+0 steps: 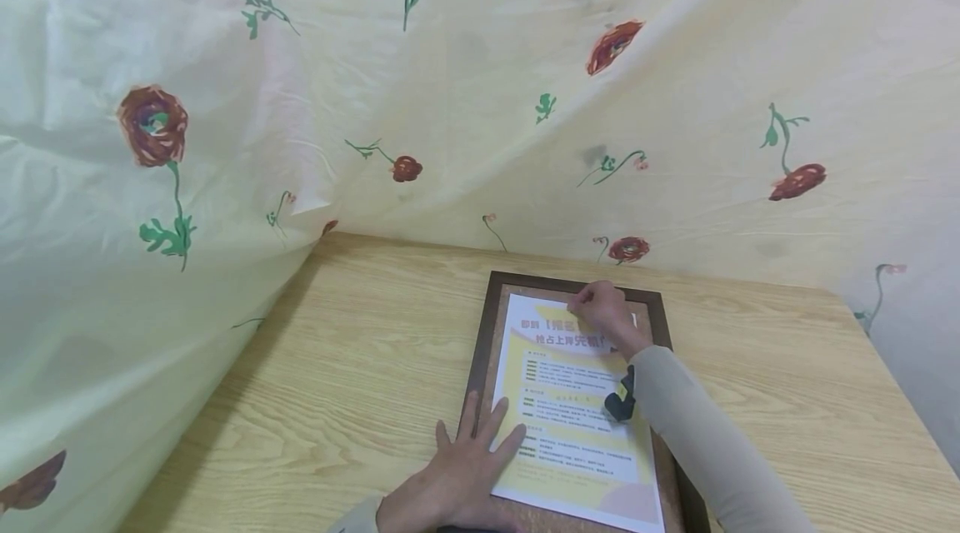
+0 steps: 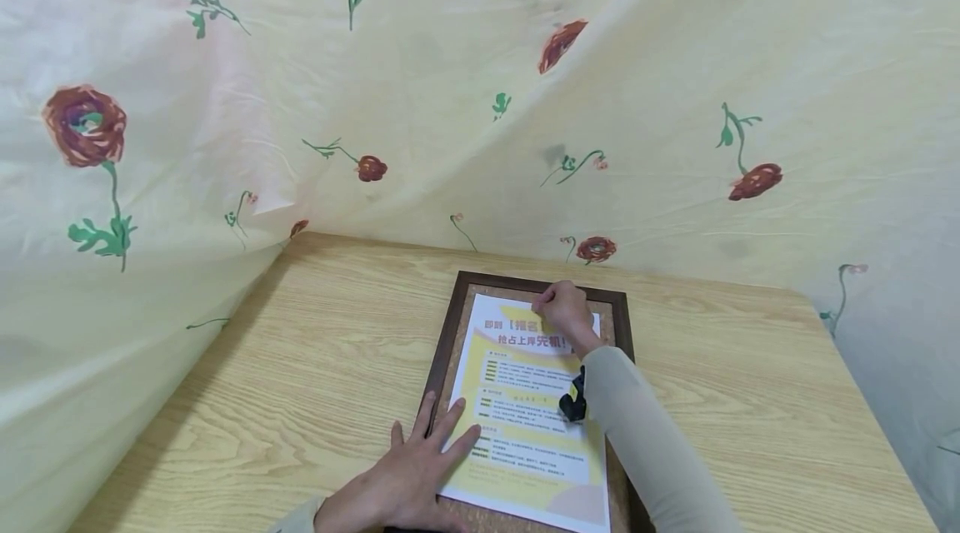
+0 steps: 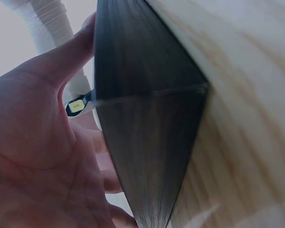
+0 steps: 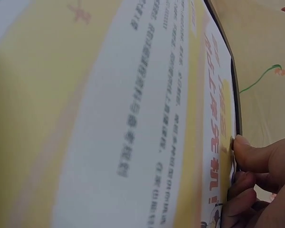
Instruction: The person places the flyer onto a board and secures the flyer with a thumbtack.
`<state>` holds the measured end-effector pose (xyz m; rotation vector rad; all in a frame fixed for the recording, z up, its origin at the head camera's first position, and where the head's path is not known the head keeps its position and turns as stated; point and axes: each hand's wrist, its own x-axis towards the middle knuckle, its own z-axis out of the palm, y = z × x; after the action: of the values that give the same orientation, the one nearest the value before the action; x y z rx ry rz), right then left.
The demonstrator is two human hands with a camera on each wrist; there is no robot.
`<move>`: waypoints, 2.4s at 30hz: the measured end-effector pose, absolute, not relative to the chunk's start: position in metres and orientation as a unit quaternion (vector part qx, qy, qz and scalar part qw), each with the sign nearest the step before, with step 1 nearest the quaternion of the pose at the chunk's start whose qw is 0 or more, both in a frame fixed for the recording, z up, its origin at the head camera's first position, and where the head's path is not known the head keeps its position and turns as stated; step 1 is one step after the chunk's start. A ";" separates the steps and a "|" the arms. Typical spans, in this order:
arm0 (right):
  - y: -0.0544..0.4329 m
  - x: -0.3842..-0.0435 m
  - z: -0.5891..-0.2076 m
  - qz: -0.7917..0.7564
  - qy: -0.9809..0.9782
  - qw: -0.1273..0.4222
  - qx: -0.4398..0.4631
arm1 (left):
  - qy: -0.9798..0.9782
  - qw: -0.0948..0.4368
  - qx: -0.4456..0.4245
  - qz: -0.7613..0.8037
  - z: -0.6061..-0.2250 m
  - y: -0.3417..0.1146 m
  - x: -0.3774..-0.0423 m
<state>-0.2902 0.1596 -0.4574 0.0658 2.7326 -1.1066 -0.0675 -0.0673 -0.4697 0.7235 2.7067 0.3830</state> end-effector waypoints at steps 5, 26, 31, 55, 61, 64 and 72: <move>0.159 -0.290 -0.458 -0.366 0.926 0.088 0.018 | 0.946 0.156 0.253 0.127 -0.469 -0.067 -0.068; 0.163 -0.291 -0.458 -0.377 0.922 0.090 0.020 | 0.947 0.176 0.238 0.121 -0.465 -0.063 -0.065; 0.167 -0.291 -0.458 -0.383 0.918 0.097 0.018 | 0.945 0.185 0.232 0.138 -0.465 -0.061 -0.065; 0.192 -0.270 -0.443 -0.397 0.914 0.087 -0.023 | 0.944 0.180 0.233 0.148 -0.466 -0.063 -0.065; 0.194 -0.263 -0.434 -0.383 0.919 0.085 -0.031 | 0.946 0.180 0.233 0.135 -0.464 -0.063 -0.065; 0.195 -0.258 -0.431 -0.375 0.923 0.080 -0.044 | 0.946 0.178 0.236 0.135 -0.464 -0.063 -0.065; 0.197 -0.242 -0.421 -0.334 0.937 0.034 -0.097 | 0.945 0.178 0.237 0.140 -0.465 -0.064 -0.064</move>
<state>-0.2419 0.1969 -0.4211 -0.2984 2.8805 -1.0280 -0.0641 -0.0640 -0.4653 0.6716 2.6726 0.3966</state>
